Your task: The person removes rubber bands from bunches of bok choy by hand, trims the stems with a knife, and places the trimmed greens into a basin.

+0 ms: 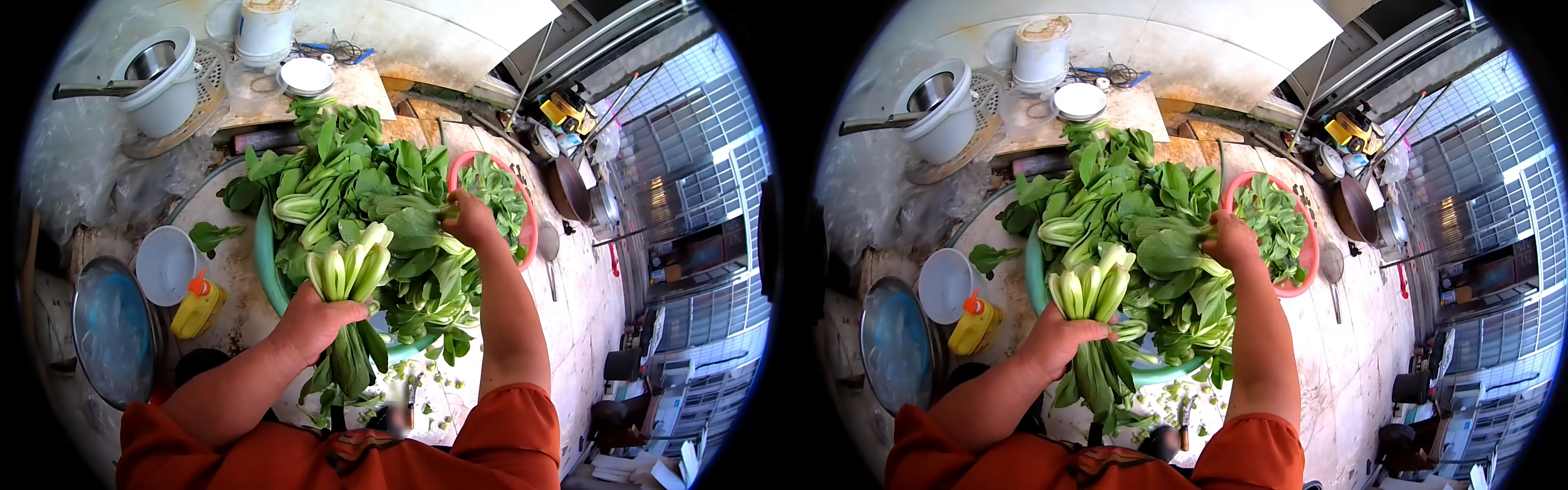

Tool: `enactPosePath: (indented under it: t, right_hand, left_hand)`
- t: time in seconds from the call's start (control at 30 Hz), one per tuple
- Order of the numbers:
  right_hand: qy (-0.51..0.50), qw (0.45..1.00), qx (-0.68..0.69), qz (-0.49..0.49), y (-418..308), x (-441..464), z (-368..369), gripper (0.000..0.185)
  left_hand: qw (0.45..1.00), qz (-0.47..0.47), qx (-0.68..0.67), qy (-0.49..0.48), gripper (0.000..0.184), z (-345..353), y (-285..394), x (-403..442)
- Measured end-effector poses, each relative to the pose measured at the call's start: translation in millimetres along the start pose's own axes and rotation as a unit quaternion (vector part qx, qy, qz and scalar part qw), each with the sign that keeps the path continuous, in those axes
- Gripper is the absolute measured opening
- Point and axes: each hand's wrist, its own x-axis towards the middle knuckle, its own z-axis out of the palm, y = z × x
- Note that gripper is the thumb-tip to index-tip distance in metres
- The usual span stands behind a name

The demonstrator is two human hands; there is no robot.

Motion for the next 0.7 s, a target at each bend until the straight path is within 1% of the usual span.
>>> enactPosePath:
  t: [0.03, 0.07, 0.1, 0.17, 0.23, 0.27, 0.33, 0.37, 0.4, 0.43, 0.5, 0.53, 0.57, 0.63, 0.7]
  right_hand:
    - [0.027, 0.999, 0.013, -0.017, -2, -6, -7, 0.05]
    - [0.077, 0.995, 0.035, -0.052, -4, -13, -14, 0.045]
    - [0.077, 0.995, 0.033, -0.053, -10, -22, -25, 0.045]
    - [0.166, 0.976, 0.085, -0.111, -25, -44, -54, 0.044]
    - [0.181, 0.96, 0.137, -0.164, -34, -69, -85, 0.041]
    - [0.191, 0.955, 0.136, -0.182, -43, -86, -102, 0.04]
    - [0.179, 0.951, 0.094, -0.233, -62, -120, -137, 0.04]
    - [0.161, 0.952, 0.081, -0.249, -73, -138, -151, 0.044]
    - [0.107, 0.96, 0.123, -0.229, -85, -157, -163, 0.047]
    - [0.053, 0.963, 0.164, -0.206, -95, -172, -168, 0.051]
    - [-0.103, 0.926, 0.3, -0.204, -107, -196, -165, 0.059]
    - [-0.132, 0.91, 0.305, -0.248, -115, -205, -160, 0.062]
    - [-0.159, 0.901, 0.307, -0.26, -121, -210, -152, 0.059]
    - [-0.177, 0.894, 0.336, -0.237, -133, -221, -125, 0.06]
    - [-0.133, 0.908, 0.345, -0.199, -136, -232, -100, 0.06]
  left_hand:
    - [1.0, 0.006, -0.013, 0.015, 0.04, 0, 2, -1]
    - [0.999, 0.012, -0.026, 0.03, 0.041, -1, 4, -1]
    - [0.999, 0.013, -0.027, 0.03, 0.041, -2, 6, -1]
    - [0.998, 0.036, -0.02, 0.053, 0.042, -6, 12, -1]
    - [0.996, 0.042, -0.039, 0.065, 0.044, -7, 15, -1]
    - [0.996, 0.048, -0.035, 0.068, 0.044, -10, 15, -1]
    - [0.995, 0.054, -0.03, 0.075, 0.045, -14, 13, 0]
    - [0.994, 0.075, -0.022, 0.074, 0.041, -13, 12, 1]
    - [0.993, 0.095, -0.015, 0.072, 0.038, -11, 13, 1]
    - [0.993, 0.094, -0.014, 0.071, 0.038, -8, 14, 0]
    - [0.99, 0.13, 0.021, 0.045, 0.038, 1, 13, -5]
    - [0.994, 0.1, 0.039, 0.006, 0.041, 1, 9, -8]
    - [0.995, 0.095, 0.039, 0.001, 0.041, 6, 7, -11]
    - [0.996, 0.018, 0.035, -0.082, 0.043, 18, 0, -19]
    - [0.995, 0.012, 0.057, -0.08, 0.044, 25, -12, -32]
